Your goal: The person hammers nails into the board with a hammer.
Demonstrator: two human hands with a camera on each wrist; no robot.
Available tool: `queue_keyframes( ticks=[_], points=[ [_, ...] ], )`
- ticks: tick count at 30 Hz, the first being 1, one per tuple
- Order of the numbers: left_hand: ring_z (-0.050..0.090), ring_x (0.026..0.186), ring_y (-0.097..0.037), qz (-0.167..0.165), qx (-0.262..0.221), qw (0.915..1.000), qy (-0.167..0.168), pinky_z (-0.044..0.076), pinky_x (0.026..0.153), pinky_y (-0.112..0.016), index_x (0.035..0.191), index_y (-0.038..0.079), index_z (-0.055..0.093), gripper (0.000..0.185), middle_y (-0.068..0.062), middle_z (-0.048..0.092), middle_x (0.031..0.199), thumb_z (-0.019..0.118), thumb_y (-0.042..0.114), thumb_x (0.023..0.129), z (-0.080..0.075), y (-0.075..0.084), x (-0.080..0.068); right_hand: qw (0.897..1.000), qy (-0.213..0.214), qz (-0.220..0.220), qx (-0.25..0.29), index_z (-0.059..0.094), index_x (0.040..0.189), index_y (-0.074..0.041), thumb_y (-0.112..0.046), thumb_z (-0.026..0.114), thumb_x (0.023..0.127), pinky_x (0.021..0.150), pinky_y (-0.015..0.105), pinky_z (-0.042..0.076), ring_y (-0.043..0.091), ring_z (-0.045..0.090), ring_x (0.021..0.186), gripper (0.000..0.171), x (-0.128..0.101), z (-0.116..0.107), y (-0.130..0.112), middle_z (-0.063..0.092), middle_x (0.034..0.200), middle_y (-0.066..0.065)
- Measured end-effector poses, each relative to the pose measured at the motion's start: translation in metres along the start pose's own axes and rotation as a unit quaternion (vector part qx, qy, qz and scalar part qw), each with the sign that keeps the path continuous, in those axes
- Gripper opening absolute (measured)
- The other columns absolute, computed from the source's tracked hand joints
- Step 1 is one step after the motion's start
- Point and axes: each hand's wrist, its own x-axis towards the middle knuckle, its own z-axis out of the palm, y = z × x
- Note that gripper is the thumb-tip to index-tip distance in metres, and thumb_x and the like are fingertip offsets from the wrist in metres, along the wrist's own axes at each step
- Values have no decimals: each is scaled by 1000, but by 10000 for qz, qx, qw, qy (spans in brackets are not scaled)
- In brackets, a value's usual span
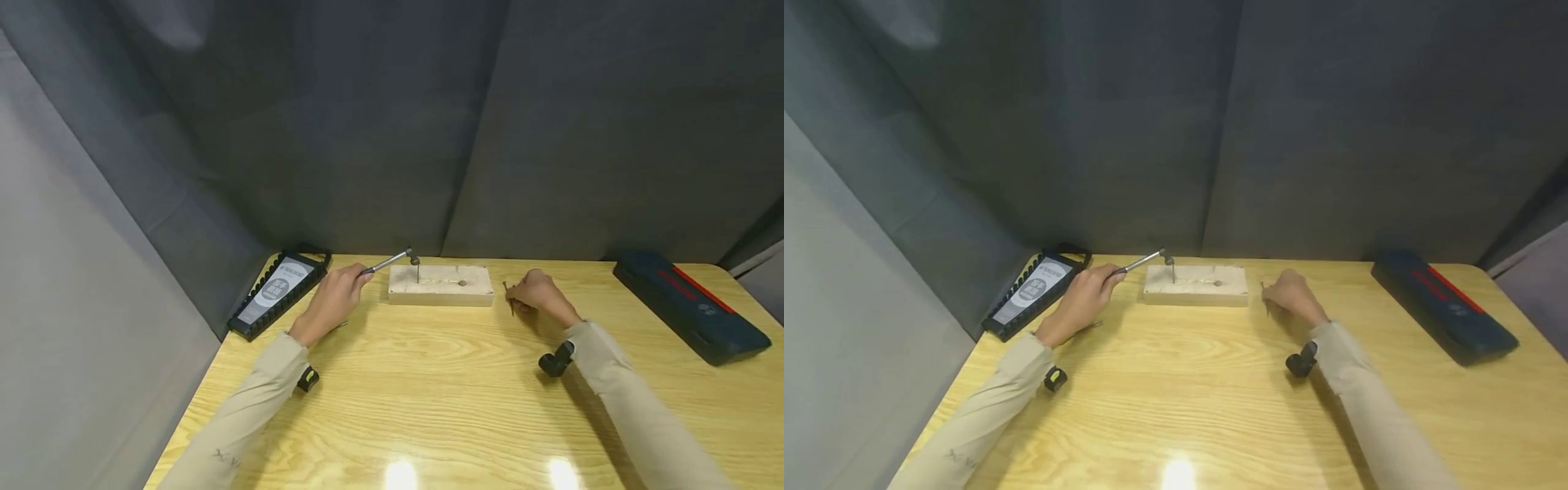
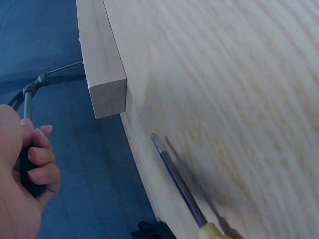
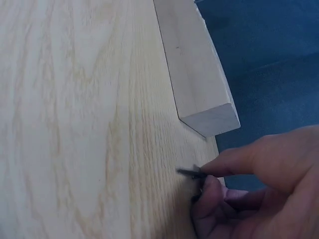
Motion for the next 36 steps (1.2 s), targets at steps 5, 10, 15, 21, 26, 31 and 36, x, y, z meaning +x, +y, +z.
queue_keyframes(
  ticks=[5, 10, 15, 21, 26, 31, 36],
  points=[
    [43, 59, -14, -6, -19, 9999, 109, 37, 55, -30, 94, 5, 64, 25, -2, 52, 72, 54, 20, 111, -3, 0, 4, 9958, 677, -282, 553, 61, 68, -3, -18, 63, 102, 54, 29, 40, 12, 44, 51, 37, -1, -1, 1, 53, 56, -4],
    [41, 57, -14, -177, -139, 9996, 189, 34, 54, -30, 92, 7, 62, 24, -2, 51, 71, 54, 21, 111, -5, -3, 5, 9665, 1872, -1252, 1234, 71, 105, 8, -12, 65, 102, 63, 19, 51, 10, 62, 72, 21, -2, 10, -27, 71, 89, 15],
    [43, 58, -15, -240, -153, 9994, 194, 35, 55, -31, 94, 7, 63, 24, -3, 53, 72, 55, 22, 111, -2, -6, 5, 9489, 1691, -2098, 1643, 77, 114, 2, -15, 74, 100, 76, 13, 53, 13, 71, 91, 22, -1, 32, -65, 75, 112, 23],
    [43, 57, -15, -286, -60, 9994, 176, 35, 53, -31, 95, 7, 65, 25, -3, 55, 72, 55, 23, 111, 0, -7, 2, 9403, 1163, -2278, 2247, 75, 114, 5, -14, 73, 101, 80, 22, 59, 20, 75, 92, 23, 10, 65, -84, 75, 111, 25],
    [43, 57, -15, -256, -40, 9995, 171, 35, 53, -31, 94, 6, 65, 24, -3, 54, 72, 56, 21, 110, 1, -6, -1, 9252, 1198, -2176, 2868, 72, 113, 9, -8, 73, 99, 77, 22, 60, 14, 76, 85, 22, 19, 88, -85, 74, 110, 31],
    [44, 57, -16, -247, -4, 9994, 222, 36, 54, -32, 93, 6, 65, 25, -3, 54, 71, 56, 21, 110, 1, -6, -1, 9206, 1218, -2474, 2765, 74, 113, 6, -8, 73, 99, 75, 24, 60, 31, 76, 90, 19, 23, 95, -84, 75, 107, 27],
    [47, 60, -17, -180, -40, 9995, 266, 39, 56, -33, 96, 6, 66, 25, -3, 57, 74, 55, 23, 111, 0, -4, 4, 9209, 1283, -2803, 2385, 75, 113, 3, -10, 73, 100, 75, 19, 56, 37, 74, 94, 18, 26, 98, -85, 76, 105, 23]
  ],
)
